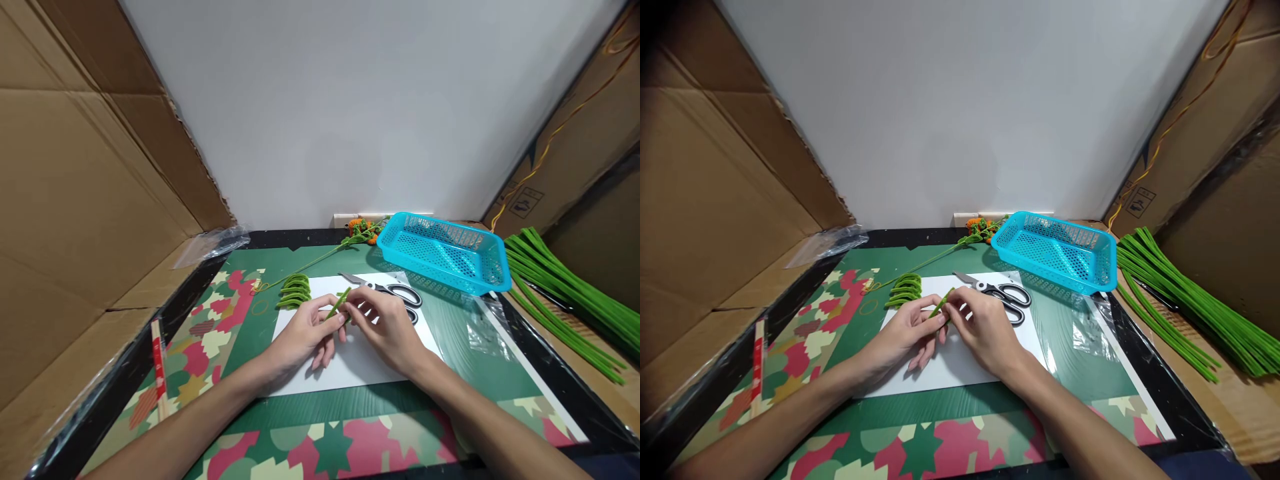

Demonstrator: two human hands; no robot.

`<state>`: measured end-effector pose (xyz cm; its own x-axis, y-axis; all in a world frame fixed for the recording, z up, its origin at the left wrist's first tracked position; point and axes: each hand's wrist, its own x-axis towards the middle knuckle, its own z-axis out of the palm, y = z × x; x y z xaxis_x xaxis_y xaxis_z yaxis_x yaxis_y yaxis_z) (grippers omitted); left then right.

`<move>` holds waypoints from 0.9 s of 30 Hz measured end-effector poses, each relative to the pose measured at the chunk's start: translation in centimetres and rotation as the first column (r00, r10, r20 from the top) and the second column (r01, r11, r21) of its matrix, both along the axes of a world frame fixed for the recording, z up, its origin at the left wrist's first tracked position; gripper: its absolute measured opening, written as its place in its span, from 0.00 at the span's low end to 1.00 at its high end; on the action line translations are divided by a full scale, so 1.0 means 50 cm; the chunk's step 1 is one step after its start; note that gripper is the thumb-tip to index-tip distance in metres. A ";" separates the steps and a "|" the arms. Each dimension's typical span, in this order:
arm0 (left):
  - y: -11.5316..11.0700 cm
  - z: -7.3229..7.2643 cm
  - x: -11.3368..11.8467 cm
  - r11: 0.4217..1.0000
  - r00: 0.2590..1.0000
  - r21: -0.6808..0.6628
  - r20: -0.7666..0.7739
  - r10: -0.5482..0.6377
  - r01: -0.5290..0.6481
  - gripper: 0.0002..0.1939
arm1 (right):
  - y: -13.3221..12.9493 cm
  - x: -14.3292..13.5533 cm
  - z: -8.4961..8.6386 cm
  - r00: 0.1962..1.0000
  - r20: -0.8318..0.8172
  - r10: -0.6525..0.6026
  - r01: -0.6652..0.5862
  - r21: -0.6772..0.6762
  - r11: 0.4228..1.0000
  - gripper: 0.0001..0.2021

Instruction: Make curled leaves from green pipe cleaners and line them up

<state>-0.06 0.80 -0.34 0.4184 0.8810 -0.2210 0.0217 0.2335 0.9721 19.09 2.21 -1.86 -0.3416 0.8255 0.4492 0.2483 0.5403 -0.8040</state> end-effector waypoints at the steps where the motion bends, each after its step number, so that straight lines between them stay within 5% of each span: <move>1: 0.000 0.000 0.000 1.000 1.000 0.001 -0.007 0.000 0.000 0.19 | 0.001 0.001 0.001 1.000 -0.001 0.003 -0.003 -0.002 1.000 0.05; 12: 0.000 -0.004 -0.002 1.000 1.000 0.019 -0.025 0.000 0.000 0.19 | 0.000 0.004 0.003 1.000 0.031 0.002 -0.002 -0.019 1.000 0.05; 21: -0.002 0.018 -0.003 0.996 0.989 -0.078 0.135 0.060 -0.049 0.16 | 0.008 0.019 0.025 0.975 -0.167 0.149 -0.181 -0.197 0.963 0.08; 27: -0.003 0.018 -0.004 0.987 0.975 -0.161 0.212 0.062 -0.028 0.13 | 0.007 0.021 0.013 0.997 -0.006 0.077 -0.076 0.089 0.993 0.08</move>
